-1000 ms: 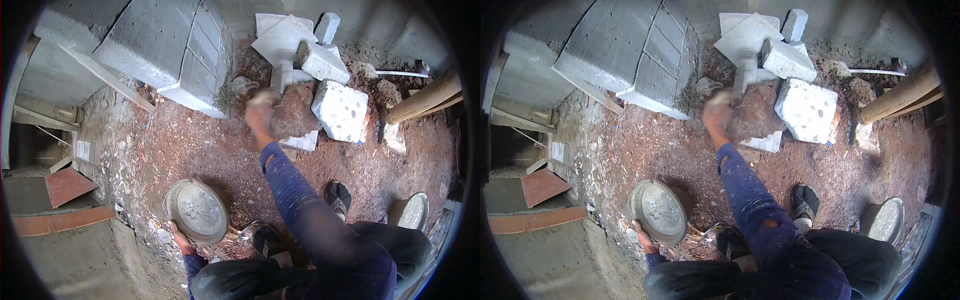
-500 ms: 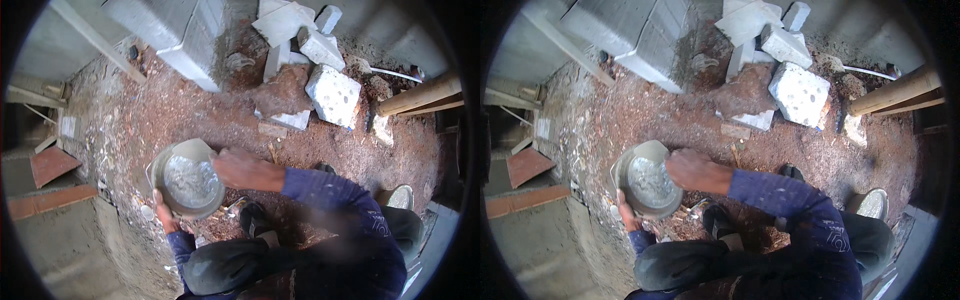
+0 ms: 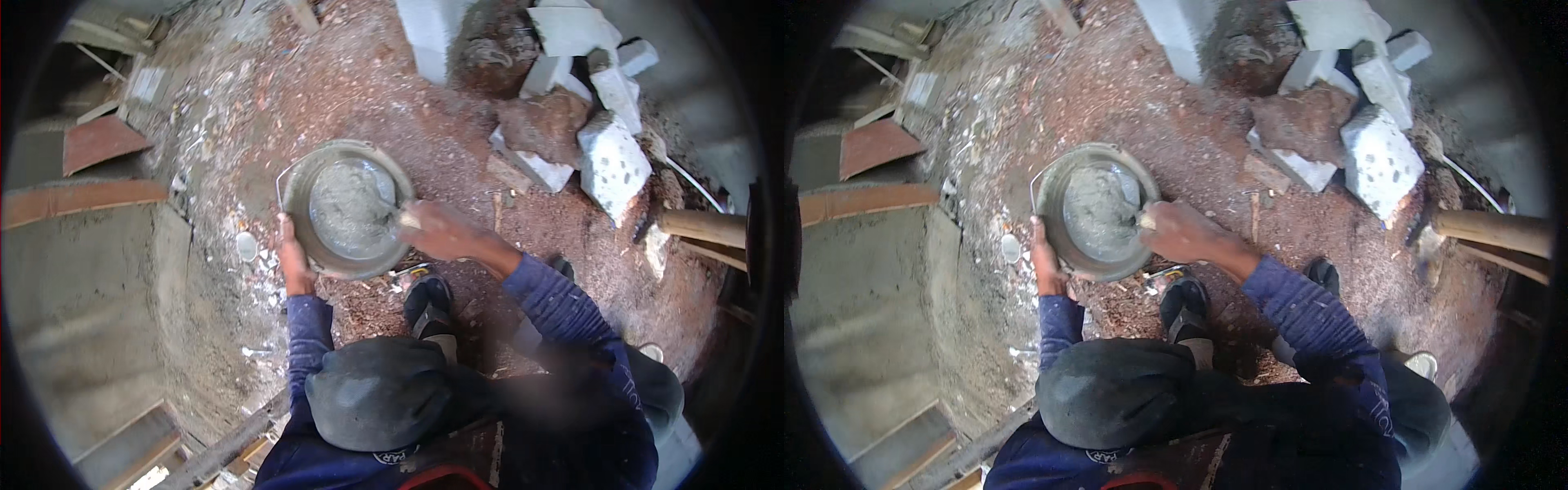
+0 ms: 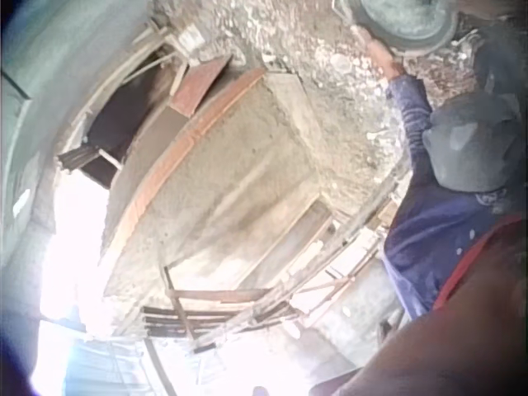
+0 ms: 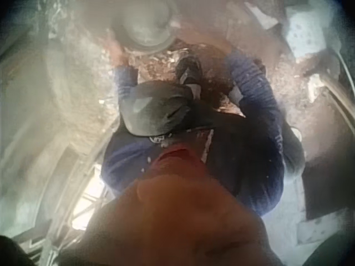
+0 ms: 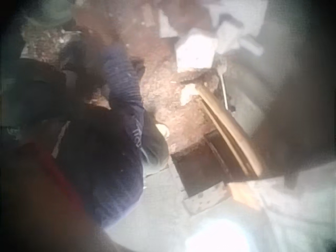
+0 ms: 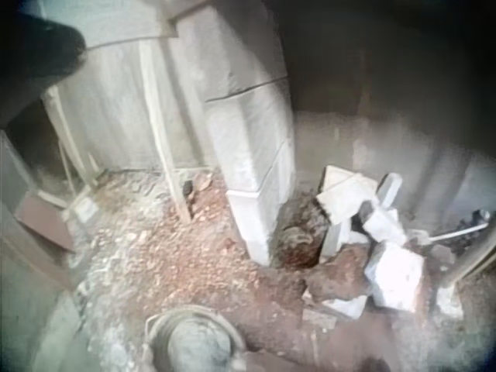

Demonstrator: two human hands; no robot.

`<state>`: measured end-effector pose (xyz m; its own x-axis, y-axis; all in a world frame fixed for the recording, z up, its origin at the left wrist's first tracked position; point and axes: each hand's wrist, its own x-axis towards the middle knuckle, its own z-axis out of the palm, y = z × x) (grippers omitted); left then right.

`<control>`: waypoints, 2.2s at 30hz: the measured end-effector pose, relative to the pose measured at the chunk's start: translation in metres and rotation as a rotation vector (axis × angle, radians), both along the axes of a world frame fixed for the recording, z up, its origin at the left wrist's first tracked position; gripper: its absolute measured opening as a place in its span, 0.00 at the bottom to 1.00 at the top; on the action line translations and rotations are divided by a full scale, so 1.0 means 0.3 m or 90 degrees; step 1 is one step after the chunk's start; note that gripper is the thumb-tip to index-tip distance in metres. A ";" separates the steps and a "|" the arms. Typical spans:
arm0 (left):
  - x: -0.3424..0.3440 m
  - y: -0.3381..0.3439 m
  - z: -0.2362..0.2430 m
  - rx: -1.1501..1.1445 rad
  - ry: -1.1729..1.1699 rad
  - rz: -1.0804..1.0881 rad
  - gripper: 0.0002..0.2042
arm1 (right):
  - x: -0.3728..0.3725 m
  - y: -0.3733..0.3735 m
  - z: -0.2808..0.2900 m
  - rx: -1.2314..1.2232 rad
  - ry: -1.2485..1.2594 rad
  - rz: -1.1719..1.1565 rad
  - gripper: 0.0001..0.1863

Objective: The person scoops mortar from a bowl with a trowel and applies it onto the wall surface.

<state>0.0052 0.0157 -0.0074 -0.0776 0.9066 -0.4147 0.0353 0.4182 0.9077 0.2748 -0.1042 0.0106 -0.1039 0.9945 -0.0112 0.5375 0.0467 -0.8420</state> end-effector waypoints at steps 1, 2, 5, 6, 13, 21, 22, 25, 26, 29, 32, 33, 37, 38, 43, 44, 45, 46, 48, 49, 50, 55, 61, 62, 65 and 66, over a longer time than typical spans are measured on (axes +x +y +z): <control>-0.017 -0.003 -0.007 -0.010 -0.007 0.011 0.34 | -0.009 0.003 0.007 0.003 0.010 0.009 0.22; -0.027 -0.006 -0.006 -0.018 -0.014 0.018 0.35 | -0.009 0.002 0.028 -0.072 0.081 0.020 0.23; -0.023 0.003 -0.017 -0.043 0.013 0.014 0.35 | 0.029 -0.004 0.158 -0.248 0.296 -0.026 0.24; 0.011 -0.007 0.005 -0.064 -0.020 -0.007 0.36 | 0.065 -0.025 0.181 -0.352 0.451 -0.071 0.24; -0.121 0.021 -0.069 -0.024 0.006 0.025 0.37 | 0.390 -0.105 0.340 0.023 1.005 -0.234 0.24; -0.064 0.005 -0.034 -0.005 0.049 0.041 0.34 | 0.914 0.081 0.300 0.454 0.417 -0.983 0.38; -0.109 0.017 -0.070 -0.020 -0.003 0.047 0.34 | 0.983 0.171 0.199 0.419 0.157 -1.098 0.38; -0.099 0.033 -0.206 -0.055 -0.047 -0.007 0.34 | 1.199 0.379 -0.195 0.348 -0.370 -1.066 0.26; -0.120 0.029 -0.204 -0.049 -0.043 -0.001 0.34 | 1.158 0.456 -0.204 0.082 -0.068 -0.917 0.22; -0.168 0.004 -0.094 -0.033 -0.014 0.034 0.33 | 0.652 0.490 0.185 0.103 0.422 -0.486 0.23; -0.302 0.040 -0.143 -0.019 0.022 0.026 0.32 | 0.444 0.334 0.359 0.109 0.575 -0.207 0.31; -0.179 0.022 -0.130 -0.044 -0.035 0.020 0.31 | 0.458 0.272 0.318 0.097 0.558 -0.227 0.31; -0.066 0.033 -0.045 -0.042 0.048 -0.028 0.31 | 0.460 0.051 0.239 0.156 0.111 -0.144 0.26; -0.049 0.042 -0.034 -0.040 0.063 -0.032 0.31 | 0.444 0.020 0.241 0.139 0.010 -0.069 0.27; 0.042 0.064 0.034 0.003 0.032 -0.064 0.31 | 0.156 0.085 0.243 -0.155 -0.272 0.057 0.19; 0.073 0.051 0.052 -0.006 0.031 -0.057 0.31 | 0.083 0.109 0.188 -0.150 -0.313 0.094 0.16; 0.099 0.042 0.067 0.013 0.090 -0.076 0.30 | 0.038 0.112 0.179 -0.145 -0.355 0.131 0.13; 0.117 0.040 0.069 0.031 0.148 -0.096 0.29 | 0.018 0.100 0.162 -0.152 -0.357 0.143 0.13; 0.061 0.059 0.025 0.058 0.168 -0.067 0.29 | -0.025 0.128 0.179 -0.159 -0.196 0.101 0.11; 0.028 0.060 0.005 0.088 0.185 -0.048 0.28 | -0.026 0.156 0.145 -0.232 -0.167 0.143 0.15; 0.014 0.052 0.038 0.061 0.179 -0.061 0.29 | -0.013 0.157 0.100 -0.151 -0.098 0.179 0.17; -0.040 0.029 0.001 0.000 0.076 0.013 0.30 | 0.003 0.050 0.075 0.034 0.054 0.089 0.20; 0.015 0.002 -0.064 -0.059 -0.096 -0.002 0.31 | 0.083 -0.059 0.176 -0.436 0.547 -0.026 0.20; -0.025 0.005 -0.066 -0.087 -0.108 -0.012 0.32 | 0.080 -0.065 0.147 -0.452 0.799 -0.036 0.19; -0.108 0.023 -0.086 -0.037 -0.024 0.011 0.32 | 0.161 -0.112 0.242 -0.246 0.932 -0.102 0.14; -0.122 0.029 -0.095 -0.007 -0.012 0.010 0.31 | 0.206 -0.137 0.294 -0.149 0.950 -0.166 0.13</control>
